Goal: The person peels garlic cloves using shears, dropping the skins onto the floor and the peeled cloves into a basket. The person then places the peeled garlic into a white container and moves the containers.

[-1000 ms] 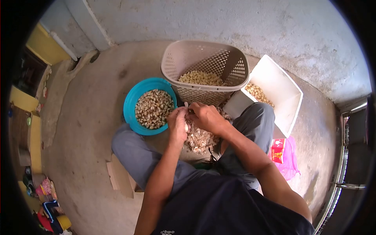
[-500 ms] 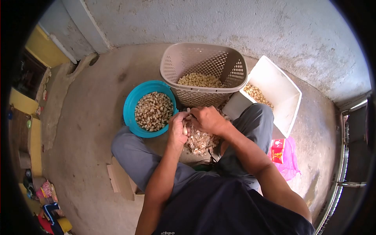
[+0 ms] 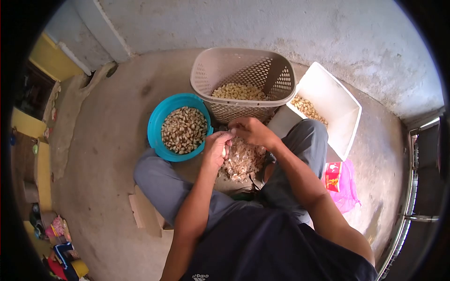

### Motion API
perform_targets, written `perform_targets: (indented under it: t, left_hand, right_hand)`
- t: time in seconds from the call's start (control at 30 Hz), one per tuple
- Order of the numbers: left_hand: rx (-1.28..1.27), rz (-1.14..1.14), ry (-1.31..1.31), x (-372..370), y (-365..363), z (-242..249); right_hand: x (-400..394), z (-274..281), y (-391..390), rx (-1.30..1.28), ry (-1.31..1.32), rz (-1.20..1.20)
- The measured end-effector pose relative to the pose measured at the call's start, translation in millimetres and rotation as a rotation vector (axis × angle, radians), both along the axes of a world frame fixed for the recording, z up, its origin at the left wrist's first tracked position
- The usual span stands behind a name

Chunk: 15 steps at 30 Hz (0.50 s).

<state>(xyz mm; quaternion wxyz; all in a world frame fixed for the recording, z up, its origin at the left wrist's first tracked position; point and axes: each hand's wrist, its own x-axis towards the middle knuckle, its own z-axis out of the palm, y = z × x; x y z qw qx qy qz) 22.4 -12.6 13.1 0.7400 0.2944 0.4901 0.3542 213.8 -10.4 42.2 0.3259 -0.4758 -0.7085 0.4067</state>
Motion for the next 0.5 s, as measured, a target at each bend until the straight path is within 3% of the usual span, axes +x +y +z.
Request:
perform_targets:
  t: [0.1, 0.2, 0.23, 0.33, 0.43, 0.5]
  left_hand:
    - [-0.025, 0.03, -0.096, -5, 2, -3]
    - [-0.096, 0.075, -0.218, -15, 10, -9]
    - [-0.123, 0.092, -0.298, -19, 12, -13]
    - [-0.147, 0.059, -0.449, -27, 19, -25]
    - [-0.156, 0.095, -0.535, -24, 17, -32]
    - [-0.177, 0.23, -0.477, -11, 13, -28]
  right_hand:
    - [-1, -9, 11, -0.281, 0.13, -0.067]
    - [4, 5, 11, -0.196, 0.278, -0.131]
    - [5, -14, 15, 0.418, -0.175, -0.185]
    - [-2, -18, 5, 0.377, -0.305, -0.169]
    - [-20, 17, -14, 0.062, -0.13, 0.047]
    - [-37, 18, -27, 0.216, -0.111, 0.121]
